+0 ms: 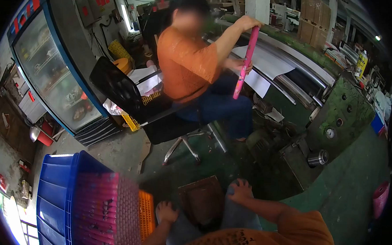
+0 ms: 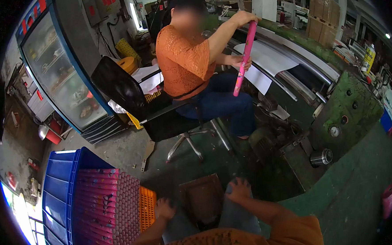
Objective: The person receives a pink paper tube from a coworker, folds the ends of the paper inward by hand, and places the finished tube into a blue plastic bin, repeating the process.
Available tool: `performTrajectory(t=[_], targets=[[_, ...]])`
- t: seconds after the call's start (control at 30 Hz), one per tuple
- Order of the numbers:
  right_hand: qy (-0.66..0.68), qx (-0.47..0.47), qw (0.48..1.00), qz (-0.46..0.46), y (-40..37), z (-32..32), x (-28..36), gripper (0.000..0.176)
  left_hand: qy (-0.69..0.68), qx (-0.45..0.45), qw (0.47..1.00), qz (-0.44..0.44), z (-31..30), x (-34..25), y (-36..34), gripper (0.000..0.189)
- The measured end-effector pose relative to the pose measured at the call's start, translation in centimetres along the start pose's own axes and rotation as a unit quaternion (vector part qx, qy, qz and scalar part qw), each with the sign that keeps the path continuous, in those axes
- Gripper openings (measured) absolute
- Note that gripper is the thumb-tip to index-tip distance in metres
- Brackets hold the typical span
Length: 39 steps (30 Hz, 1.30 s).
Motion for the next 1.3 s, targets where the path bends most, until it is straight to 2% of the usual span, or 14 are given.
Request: performTrajectory(t=[0.37, 0.5, 1.2, 1.27, 1.3], targets=[[0.005, -0.002, 1.000, -0.005, -0.1, -0.3, 0.1, 0.067, -0.005, 0.016, 1.000, -0.004, -0.8, -0.4, -0.1, 0.062], [0.005, -0.015, 1.000, -0.003, 0.0, -0.1, -0.1, 0.066, -0.009, -0.011, 1.000, 0.002, -0.2, -0.3, -0.1, 0.062], [-0.004, 0.011, 1.000, 0.004, -0.2, -0.3, -0.2, 0.064, 0.008, -0.027, 1.000, 0.002, 0.6, 0.3, -0.2, 0.060], [0.029, -0.051, 0.998, 0.003, -0.1, -0.7, -0.3, 0.058, -0.062, -0.056, 0.996, -0.034, 0.4, 0.8, 0.1, 0.052], [0.033, -0.052, 0.998, 0.005, 0.6, 0.1, -1.0, 0.058, -0.059, -0.056, 0.996, -0.032, 0.8, 0.9, 0.5, 0.052]])
Point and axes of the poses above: each hand's wrist, its own y-axis towards the middle knuckle, its own z-axis out of the palm, x = y × z, the point moved 5 cm from there along y, towards the middle knuckle, and after that the axes turned 11 degrees about -x, right-handed, at the moved point
